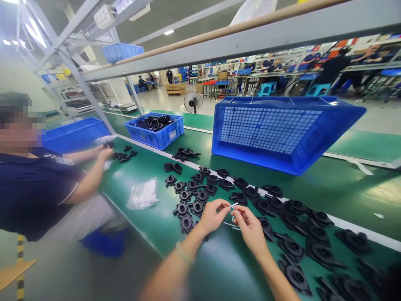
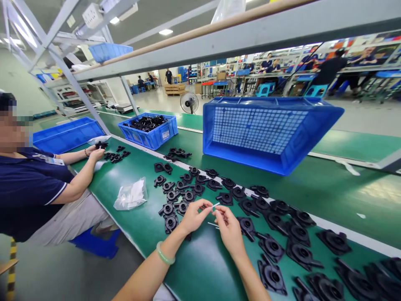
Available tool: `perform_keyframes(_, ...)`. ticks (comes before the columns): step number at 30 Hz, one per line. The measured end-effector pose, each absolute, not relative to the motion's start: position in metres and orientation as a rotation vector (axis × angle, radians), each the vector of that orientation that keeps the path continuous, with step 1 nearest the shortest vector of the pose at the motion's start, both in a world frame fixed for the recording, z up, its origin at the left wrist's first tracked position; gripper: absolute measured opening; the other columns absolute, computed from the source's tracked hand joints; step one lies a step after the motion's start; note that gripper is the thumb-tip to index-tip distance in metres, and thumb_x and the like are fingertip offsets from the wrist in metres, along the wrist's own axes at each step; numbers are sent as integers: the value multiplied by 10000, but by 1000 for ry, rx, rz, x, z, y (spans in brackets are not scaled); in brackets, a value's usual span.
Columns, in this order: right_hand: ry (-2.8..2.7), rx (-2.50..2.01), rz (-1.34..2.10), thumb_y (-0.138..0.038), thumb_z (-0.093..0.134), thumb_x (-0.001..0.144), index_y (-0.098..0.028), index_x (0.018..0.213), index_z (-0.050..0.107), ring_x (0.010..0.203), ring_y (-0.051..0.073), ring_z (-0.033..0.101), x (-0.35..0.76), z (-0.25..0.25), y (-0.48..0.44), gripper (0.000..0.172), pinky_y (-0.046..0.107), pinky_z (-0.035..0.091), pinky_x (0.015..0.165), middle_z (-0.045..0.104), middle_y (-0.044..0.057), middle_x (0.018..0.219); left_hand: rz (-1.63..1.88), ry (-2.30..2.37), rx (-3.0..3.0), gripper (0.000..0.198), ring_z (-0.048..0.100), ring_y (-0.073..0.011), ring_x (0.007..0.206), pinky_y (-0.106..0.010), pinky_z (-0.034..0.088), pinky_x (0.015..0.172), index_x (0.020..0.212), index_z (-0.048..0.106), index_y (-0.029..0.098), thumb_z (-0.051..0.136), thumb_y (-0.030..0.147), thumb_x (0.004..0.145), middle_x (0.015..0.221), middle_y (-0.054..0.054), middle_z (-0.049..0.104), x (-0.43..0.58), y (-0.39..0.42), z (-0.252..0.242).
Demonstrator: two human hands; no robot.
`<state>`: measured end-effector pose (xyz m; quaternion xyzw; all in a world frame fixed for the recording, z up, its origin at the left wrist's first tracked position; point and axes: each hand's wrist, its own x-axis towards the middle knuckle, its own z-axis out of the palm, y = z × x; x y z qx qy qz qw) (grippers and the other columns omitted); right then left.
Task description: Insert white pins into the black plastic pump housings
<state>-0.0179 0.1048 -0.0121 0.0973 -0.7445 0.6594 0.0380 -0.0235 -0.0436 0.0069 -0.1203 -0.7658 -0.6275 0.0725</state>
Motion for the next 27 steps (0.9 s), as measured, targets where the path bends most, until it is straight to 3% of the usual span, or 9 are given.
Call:
perform_keyframes(3, -2197, 242, 2141, -485, 564, 842, -192, 863, 572, 623, 136, 558, -19, -16, 93, 294, 248, 495, 568, 592, 26, 748, -2016, -2238, -328, 196, 592, -132, 752, -235, 462, 728, 861, 673, 130, 558, 286, 831, 817, -51, 672, -25, -44, 5)
perform_keyframes(8, -2056, 169, 2279, -484, 544, 855, -196, 905, 548, 595, 128, 531, -24, -32, 77, 292, 239, 470, 535, 575, 12, 720, -2123, -2203, -315, 231, 581, -129, 725, -235, 460, 699, 851, 662, 122, 563, 329, 834, 794, -54, 658, -31, -49, -2)
perform_keyframes(17, -2110, 352, 2187, -382, 497, 902, -204, 1017, 520, 648, 137, 542, -20, -48, 74, 213, 238, 445, 561, 550, -3, 717, -2161, -2297, -230, 242, 558, -116, 694, -218, 447, 663, 829, 642, 122, 618, 360, 799, 778, -45, 634, -37, -56, -6)
perform_keyframes(27, -2108, 272, 2159, -393, 474, 908, -203, 920, 560, 606, 127, 532, -22, -46, 78, 209, 234, 440, 542, 555, 1, 710, -2128, -2384, -241, 211, 584, -128, 734, -236, 465, 714, 862, 644, 136, 630, 337, 801, 823, -51, 646, -37, -58, -8)
